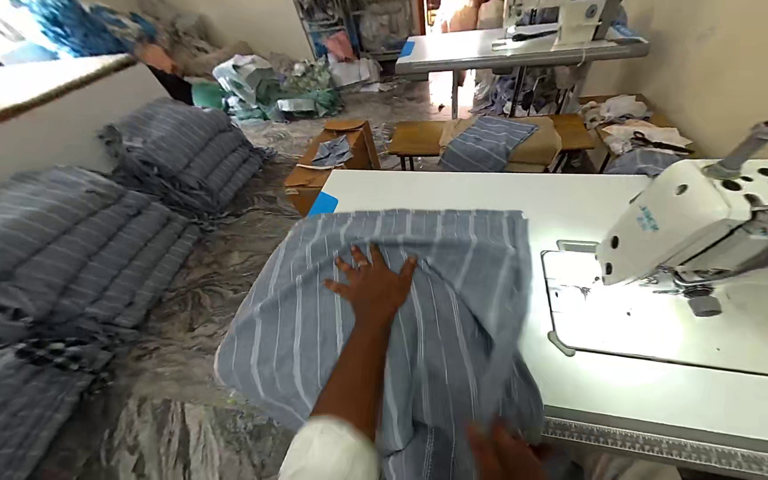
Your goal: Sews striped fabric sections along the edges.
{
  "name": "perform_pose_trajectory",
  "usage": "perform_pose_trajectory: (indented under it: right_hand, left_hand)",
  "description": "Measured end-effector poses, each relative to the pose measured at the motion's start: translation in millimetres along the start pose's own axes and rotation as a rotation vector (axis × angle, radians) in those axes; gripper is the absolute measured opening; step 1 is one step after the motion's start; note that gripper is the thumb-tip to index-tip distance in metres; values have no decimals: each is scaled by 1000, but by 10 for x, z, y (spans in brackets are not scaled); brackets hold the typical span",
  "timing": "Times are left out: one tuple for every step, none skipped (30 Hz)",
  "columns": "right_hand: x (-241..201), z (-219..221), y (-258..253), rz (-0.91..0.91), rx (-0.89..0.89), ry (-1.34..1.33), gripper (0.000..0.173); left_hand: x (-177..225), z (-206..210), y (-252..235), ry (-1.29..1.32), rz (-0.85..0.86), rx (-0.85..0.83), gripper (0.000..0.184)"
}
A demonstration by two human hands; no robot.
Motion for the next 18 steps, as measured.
perform_pose_trajectory:
  right_hand:
    - [-207, 210, -187, -44, -22, 66, 92]
    - [-346, 429, -419, -87, -15, 148, 96]
    - [-386, 611, -696, -129, 12, 232, 91]
    - [-328, 737, -989, -167, 47, 313, 78]
    - [-209, 798, -1282, -184, 35, 358, 63]
    - [-46, 780, -1601, -197, -12, 373, 52]
    - [165, 678, -1947, -211, -72, 385, 48]
    - [402, 526, -2278, -216, -131, 421, 48]
    - [649, 337, -2578, -196, -170, 478, 50]
    - [869, 112, -2843, -159, -183, 537, 51]
    - [1031, -107, -3064, -120, -165, 596, 52]
    - [1091, -284, -3217, -85, -129, 634, 53]
    - [1022, -385, -3285, -53, -96, 632, 58]
    - [809, -385, -3256, -38, -68, 603, 60]
    - [463, -276, -3103, -43, -68, 567, 57]
    - [64, -72, -2815, -65, -106, 506, 47]
    - [-310, 203, -2437, -85, -189, 404, 42]
    - [-593, 511, -2099, -79, -307, 324, 55]
  left_hand:
    - [13, -38, -284, 80, -19, 6, 101]
    - [24, -123, -530, 209, -7, 31, 90]
    - [7, -253, -743, 396, 12, 71, 78]
    - [-70, -378, -926, 609, 38, 108, 68]
    - [-241, -480, -1008, 786, 40, 117, 63]
    - [-474, -614, -1008, 830, 49, 127, 59]
    - [-738, -788, -967, 739, 82, 147, 54]
    - [-1068, -921, -869, 587, 93, 153, 51]
    - [-1462, -988, -730, 448, 61, 146, 50]
    - [-1886, -986, -587, 352, -14, 116, 54]
    - [-2306, -922, -422, 310, -133, 57, 62]
    - [-2636, -824, -231, 321, -268, -29, 68]
    - [-2812, -715, -40, 367, -385, -131, 67]
    - [-2861, -597, 118, 454, -486, -244, 62]
    - [-2833, -466, 234, 572, -560, -337, 57]
    - [-2784, -349, 299, 719, -603, -368, 51]
    - [-2761, -278, 306, 856, -629, -345, 47]
    - [-2770, -273, 268, 932, -632, -291, 43]
Point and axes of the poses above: each hand's wrist, its own y-axis away from the middle knuckle, its own z-axis out of the palm, x = y × z, the point moved 7 cm from there along -y, towards the middle knuckle, and after that the axes turned 7 degrees about x, right-handed, at the moved point
